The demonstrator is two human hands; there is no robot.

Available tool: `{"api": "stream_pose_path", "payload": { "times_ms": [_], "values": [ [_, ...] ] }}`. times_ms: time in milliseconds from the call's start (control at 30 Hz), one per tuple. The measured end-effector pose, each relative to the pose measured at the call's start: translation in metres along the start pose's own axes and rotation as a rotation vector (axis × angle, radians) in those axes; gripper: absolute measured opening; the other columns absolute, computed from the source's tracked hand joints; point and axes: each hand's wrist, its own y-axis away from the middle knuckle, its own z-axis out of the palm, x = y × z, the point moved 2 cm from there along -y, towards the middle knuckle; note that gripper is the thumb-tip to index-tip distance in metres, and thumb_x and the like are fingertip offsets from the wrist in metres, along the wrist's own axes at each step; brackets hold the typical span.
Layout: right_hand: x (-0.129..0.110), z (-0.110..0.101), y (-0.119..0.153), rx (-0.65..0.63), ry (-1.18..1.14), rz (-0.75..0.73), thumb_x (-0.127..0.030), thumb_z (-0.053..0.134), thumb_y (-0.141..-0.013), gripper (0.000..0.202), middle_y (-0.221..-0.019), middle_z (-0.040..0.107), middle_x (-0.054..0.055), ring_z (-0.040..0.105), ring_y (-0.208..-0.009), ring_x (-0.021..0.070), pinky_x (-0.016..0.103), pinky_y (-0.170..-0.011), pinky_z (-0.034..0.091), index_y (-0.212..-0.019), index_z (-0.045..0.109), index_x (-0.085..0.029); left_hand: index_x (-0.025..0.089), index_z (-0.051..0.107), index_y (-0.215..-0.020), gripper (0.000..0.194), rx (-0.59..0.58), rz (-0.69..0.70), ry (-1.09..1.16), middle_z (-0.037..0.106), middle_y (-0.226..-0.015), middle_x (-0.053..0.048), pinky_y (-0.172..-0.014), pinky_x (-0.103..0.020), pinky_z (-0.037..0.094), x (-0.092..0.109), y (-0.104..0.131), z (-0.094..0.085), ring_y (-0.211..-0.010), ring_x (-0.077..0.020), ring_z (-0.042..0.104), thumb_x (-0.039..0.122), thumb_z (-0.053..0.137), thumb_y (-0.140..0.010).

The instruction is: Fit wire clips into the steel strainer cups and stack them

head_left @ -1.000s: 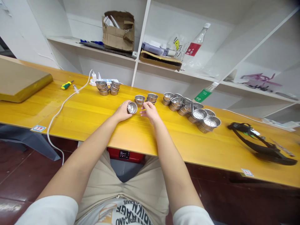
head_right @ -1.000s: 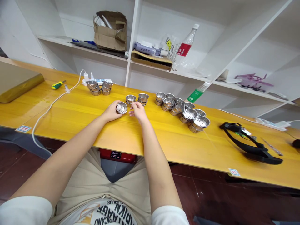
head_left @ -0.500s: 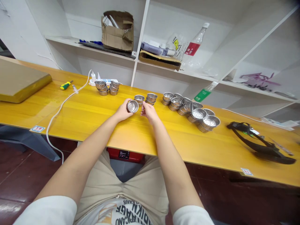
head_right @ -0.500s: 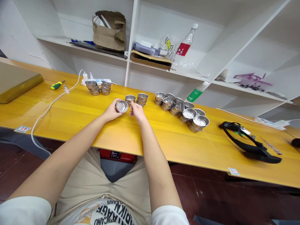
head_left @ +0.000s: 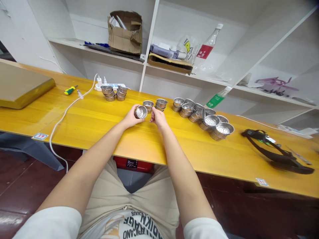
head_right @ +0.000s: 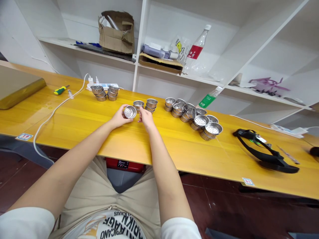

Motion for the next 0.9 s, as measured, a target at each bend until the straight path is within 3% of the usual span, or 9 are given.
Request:
{"api": "stream_pose_path", "payload": {
  "times_ms": [133, 333, 600, 900],
  "values": [
    [-0.005, 0.0, 0.002, -0.082, -0.102, -0.01, -0.078, 0.064, -0.087, 0.065, -0.059, 0.032, -0.006, 0.042, -0.052, 0.0114, 0.027, -0.059, 0.054, -0.064, 0.033, -0.025, 0.023, 0.044, -0.136, 0.083, -0.019, -0.006, -0.075, 0.068, -0.123, -0.007, -0.094, -0.038, 0.057, 0.008, 0.005, -0.002, -0.105, -0.0235, 0.07, 0.024, 0.084, -0.064],
    [-0.002, 0.007, 0.002, -0.139, -0.036, -0.012, -0.086, 0.065, -0.081, 0.07, -0.061, 0.042, -0.004, 0.051, -0.059, 0.0139, 0.03, -0.065, 0.055, -0.064, 0.036, -0.025, 0.022, 0.044, -0.128, 0.076, -0.002, 0.041, -0.198, 0.067, -0.105, -0.001, -0.081, -0.031, 0.053, 0.019, 0.011, -0.002, -0.09, -0.0194, 0.066, 0.023, 0.084, -0.064],
    [0.01, 0.01, -0.004, -0.184, -0.098, -0.029, -0.077, 0.074, -0.081, 0.066, -0.058, 0.047, -0.004, 0.051, -0.055, 0.012, 0.026, -0.06, 0.048, -0.059, 0.042, -0.023, 0.021, 0.044, -0.13, 0.078, -0.023, 0.079, -0.203, 0.066, -0.097, 0.0, -0.075, -0.028, 0.05, 0.022, 0.011, -0.001, -0.084, -0.019, 0.066, 0.034, 0.086, -0.066],
    [0.008, 0.011, 0.0, -0.182, -0.026, -0.051, -0.07, 0.072, -0.087, 0.063, -0.057, 0.046, -0.004, 0.05, -0.054, 0.0116, 0.026, -0.058, 0.048, -0.058, 0.043, -0.023, 0.021, 0.045, -0.13, 0.076, -0.035, 0.079, -0.195, 0.067, -0.096, 0.0, -0.075, -0.028, 0.049, 0.022, 0.012, 0.0, -0.084, -0.0191, 0.066, 0.032, 0.086, -0.067]
  ]
}}
